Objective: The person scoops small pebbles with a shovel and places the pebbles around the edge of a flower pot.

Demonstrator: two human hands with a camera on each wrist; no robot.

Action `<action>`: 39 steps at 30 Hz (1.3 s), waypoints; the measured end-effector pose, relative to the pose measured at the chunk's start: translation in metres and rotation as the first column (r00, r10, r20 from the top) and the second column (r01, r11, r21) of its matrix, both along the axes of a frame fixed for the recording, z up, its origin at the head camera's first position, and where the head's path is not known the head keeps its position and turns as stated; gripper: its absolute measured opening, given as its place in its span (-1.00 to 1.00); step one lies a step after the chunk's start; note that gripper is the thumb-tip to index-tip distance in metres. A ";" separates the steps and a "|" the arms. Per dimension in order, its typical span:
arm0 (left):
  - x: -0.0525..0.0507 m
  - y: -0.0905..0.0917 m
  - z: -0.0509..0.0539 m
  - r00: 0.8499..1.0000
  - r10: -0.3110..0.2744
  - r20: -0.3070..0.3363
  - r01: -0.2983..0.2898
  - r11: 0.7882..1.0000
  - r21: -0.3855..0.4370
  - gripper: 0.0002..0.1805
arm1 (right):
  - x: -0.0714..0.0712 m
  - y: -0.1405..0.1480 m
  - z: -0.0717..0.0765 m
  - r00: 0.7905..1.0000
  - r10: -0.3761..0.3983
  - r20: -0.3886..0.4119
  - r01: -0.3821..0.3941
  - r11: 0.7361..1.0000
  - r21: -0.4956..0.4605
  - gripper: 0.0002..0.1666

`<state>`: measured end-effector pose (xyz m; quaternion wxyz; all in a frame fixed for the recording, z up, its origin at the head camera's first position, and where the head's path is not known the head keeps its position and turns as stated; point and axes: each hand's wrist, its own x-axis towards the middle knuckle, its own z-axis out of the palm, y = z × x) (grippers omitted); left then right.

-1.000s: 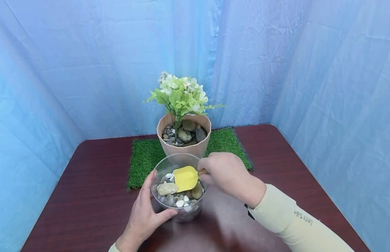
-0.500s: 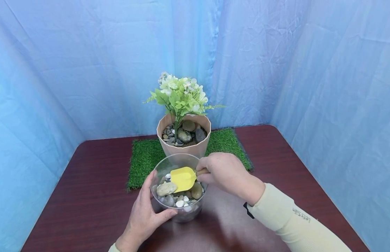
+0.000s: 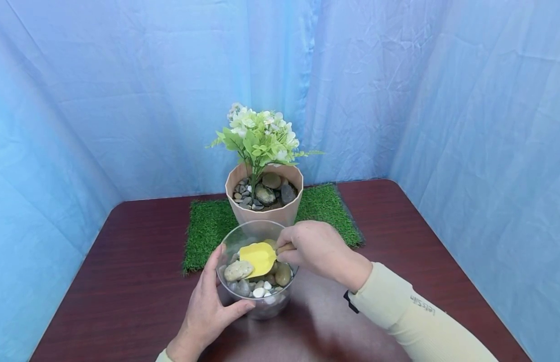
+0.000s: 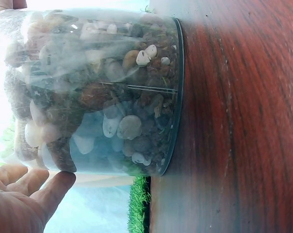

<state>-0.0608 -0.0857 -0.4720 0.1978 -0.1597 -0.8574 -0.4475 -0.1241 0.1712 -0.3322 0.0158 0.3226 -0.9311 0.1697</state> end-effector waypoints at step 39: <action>0.001 0.001 0.000 1.000 0.003 0.028 -0.003 1.000 0.003 0.44 | 0.011 0.007 -0.015 0.993 -0.033 0.116 0.054 0.982 -0.180 -0.84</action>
